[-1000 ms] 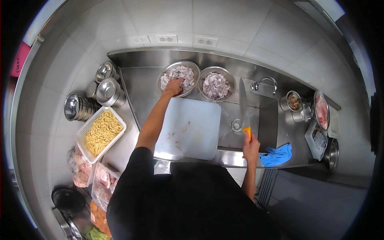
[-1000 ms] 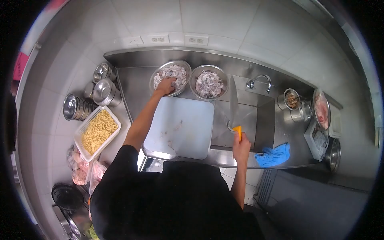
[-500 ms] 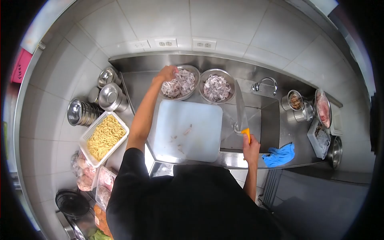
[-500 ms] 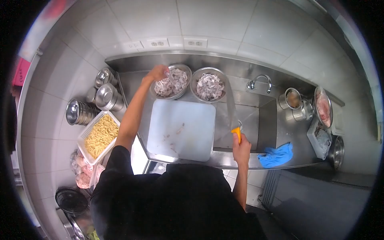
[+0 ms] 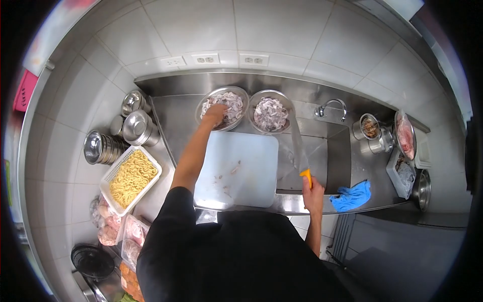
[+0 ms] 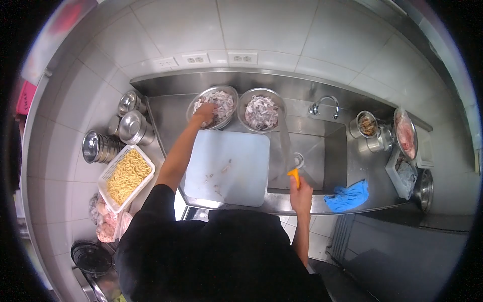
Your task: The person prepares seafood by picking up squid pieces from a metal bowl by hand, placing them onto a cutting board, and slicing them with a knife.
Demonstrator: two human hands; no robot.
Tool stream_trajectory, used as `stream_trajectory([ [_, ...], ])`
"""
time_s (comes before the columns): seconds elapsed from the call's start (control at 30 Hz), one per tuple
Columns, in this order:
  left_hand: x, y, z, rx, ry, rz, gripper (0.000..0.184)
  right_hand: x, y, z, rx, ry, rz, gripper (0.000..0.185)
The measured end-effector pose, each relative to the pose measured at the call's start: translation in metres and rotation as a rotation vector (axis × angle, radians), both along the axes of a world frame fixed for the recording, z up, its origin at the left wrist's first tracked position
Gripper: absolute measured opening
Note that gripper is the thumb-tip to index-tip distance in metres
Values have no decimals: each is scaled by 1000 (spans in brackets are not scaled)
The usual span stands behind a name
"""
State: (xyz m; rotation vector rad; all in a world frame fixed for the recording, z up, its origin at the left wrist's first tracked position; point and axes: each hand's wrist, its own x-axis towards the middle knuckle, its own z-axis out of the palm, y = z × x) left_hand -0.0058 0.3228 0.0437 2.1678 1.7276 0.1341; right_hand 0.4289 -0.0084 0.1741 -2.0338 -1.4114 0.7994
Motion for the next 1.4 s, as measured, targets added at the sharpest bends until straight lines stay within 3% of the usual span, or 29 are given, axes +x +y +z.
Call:
stream_trajectory([
  [0.1,-15,7,38,53,4,-78,32,-4,0,10,2,18,17,43],
  [0.2,-36,15,73,-152,-278,-17,30,-2,1,0,-8,41,28,43],
  [0.23,-35,12,91,-161,-238,0,31,-3,3,3,-31,55,26,43],
  [0.33,-32,5,137,-108,-104,-15,29,-5,8,9,-43,52,40,43],
  [0.63,-20,2,218,263,-90,-109,27,-3,10,8,71,46,56,41],
  [0.8,3,-29,297,298,-255,-48,25,0,6,3,187,25,54,45],
  [0.93,12,-62,335,320,-468,-90,24,-2,2,30,87,77,51,38],
  [0.97,14,-70,340,400,-482,-165,21,-2,2,32,109,80,61,38],
  [1.07,18,-104,352,314,-688,-97,17,1,2,35,143,58,94,38],
  [1.17,26,-138,354,333,-679,-76,16,0,0,42,151,48,135,39],
  [1.33,35,-185,287,315,-576,-42,25,-5,-7,50,81,60,206,38],
  [1.4,46,-200,252,268,-674,-22,26,-7,-8,46,32,54,221,38],
])
